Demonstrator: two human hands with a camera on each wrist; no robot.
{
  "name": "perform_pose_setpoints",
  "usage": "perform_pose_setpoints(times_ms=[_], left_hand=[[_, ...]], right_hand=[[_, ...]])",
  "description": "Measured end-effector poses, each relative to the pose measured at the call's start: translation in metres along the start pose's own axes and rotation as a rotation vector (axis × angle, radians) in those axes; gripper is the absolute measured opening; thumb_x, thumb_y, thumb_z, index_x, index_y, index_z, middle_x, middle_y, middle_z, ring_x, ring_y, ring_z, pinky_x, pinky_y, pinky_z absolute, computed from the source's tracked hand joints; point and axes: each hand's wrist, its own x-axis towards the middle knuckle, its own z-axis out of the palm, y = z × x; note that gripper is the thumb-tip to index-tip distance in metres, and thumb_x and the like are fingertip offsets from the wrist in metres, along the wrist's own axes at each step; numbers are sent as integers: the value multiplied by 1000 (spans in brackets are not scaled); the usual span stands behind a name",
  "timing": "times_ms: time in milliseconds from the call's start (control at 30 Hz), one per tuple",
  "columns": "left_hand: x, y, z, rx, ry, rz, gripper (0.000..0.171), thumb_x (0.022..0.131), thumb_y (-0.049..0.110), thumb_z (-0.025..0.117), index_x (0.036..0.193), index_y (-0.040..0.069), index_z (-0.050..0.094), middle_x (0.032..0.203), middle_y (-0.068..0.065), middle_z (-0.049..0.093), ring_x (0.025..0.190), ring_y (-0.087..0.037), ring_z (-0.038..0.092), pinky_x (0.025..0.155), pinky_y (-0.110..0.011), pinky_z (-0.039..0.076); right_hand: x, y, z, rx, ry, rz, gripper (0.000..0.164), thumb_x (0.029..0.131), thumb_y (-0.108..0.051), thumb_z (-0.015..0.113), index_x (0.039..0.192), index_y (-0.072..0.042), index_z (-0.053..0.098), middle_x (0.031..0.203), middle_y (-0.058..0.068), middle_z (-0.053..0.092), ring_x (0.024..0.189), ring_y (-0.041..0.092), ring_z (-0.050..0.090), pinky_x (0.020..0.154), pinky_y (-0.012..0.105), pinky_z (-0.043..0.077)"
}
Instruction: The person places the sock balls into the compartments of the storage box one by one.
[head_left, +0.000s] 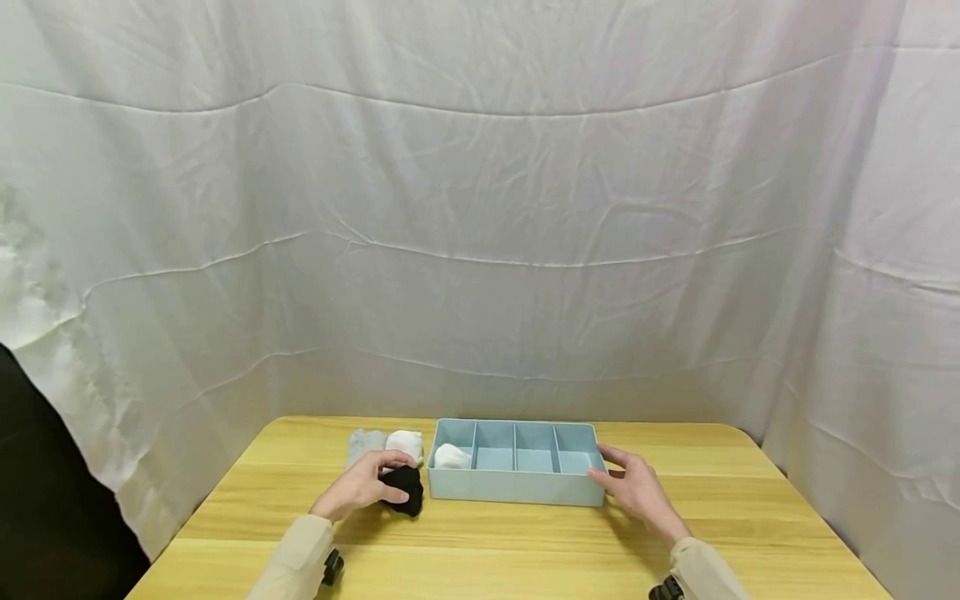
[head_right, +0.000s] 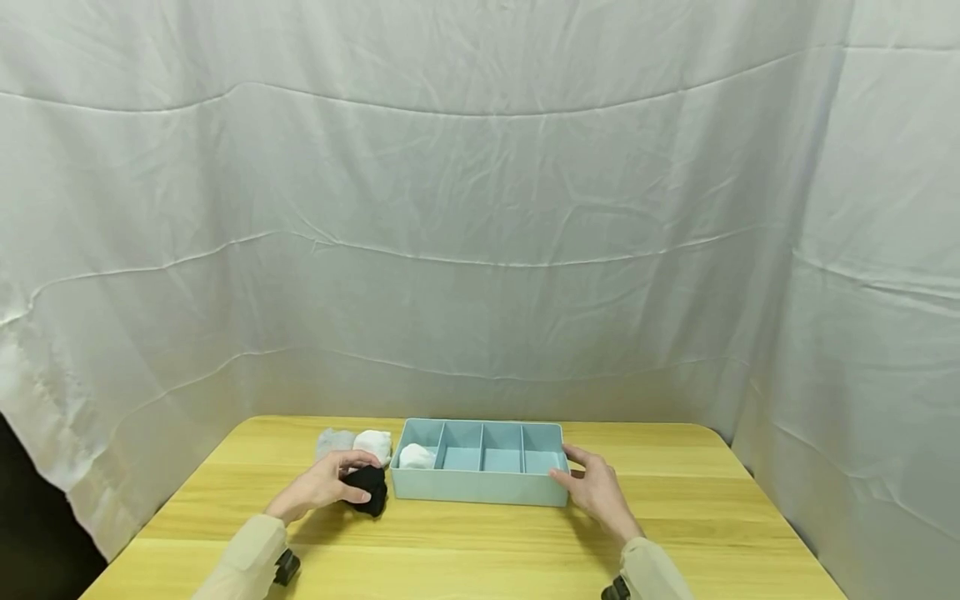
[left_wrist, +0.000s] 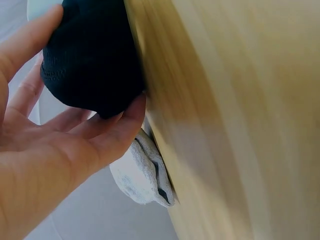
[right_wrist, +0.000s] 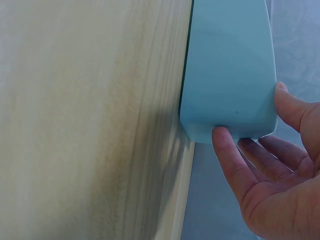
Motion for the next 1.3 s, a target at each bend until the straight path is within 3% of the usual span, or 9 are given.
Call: perform_pose_setpoints(times_ms=[333, 467, 800, 1033, 1300], left_hand=[[-2, 1, -2, 33, 5, 7, 45, 75, 0, 78, 119, 2, 66, 119, -17, 65, 103, -26, 59, 86, -35, 48], [-2, 3, -5, 42, 25, 38, 48, 77, 4, 77, 123, 2, 65, 117, -18, 67, 101, -24, 59, 86, -34, 47], [1, 15, -9, 25, 150, 67, 48, 83, 12, 77, 129, 6, 63, 124, -17, 64, 100, -22, 63, 81, -25, 51], [9, 19, -5, -5, 231, 113, 50, 81, 8, 77, 130, 11, 64, 122, -14, 68, 102, -21, 65, 81, -23, 52], [15, 23, -6, 21, 333, 93, 49, 79, 7, 78, 126, 19, 67, 120, -5, 70, 102, -19, 64, 84, -25, 50]], right_hand=[[-1, 1, 2, 11, 3, -4, 58, 94, -18, 66, 143, 5, 45, 146, 28, 44, 118, 44, 59, 87, 41, 56], [-1, 2, 1, 9, 0, 1, 58, 94, -18, 66, 143, 5, 45, 145, 28, 45, 118, 44, 59, 87, 41, 56], [-1, 3, 2, 22, -5, 11, 58, 94, -18, 66, 144, 4, 45, 146, 28, 44, 119, 44, 58, 88, 41, 56], [0, 2, 0, 15, -2, 15, 59, 94, -21, 66, 144, 3, 44, 147, 26, 44, 120, 44, 57, 90, 42, 55], [0, 1, 1, 19, -7, 23, 58, 95, -19, 66, 144, 3, 44, 147, 27, 44, 120, 44, 57, 89, 41, 56]])
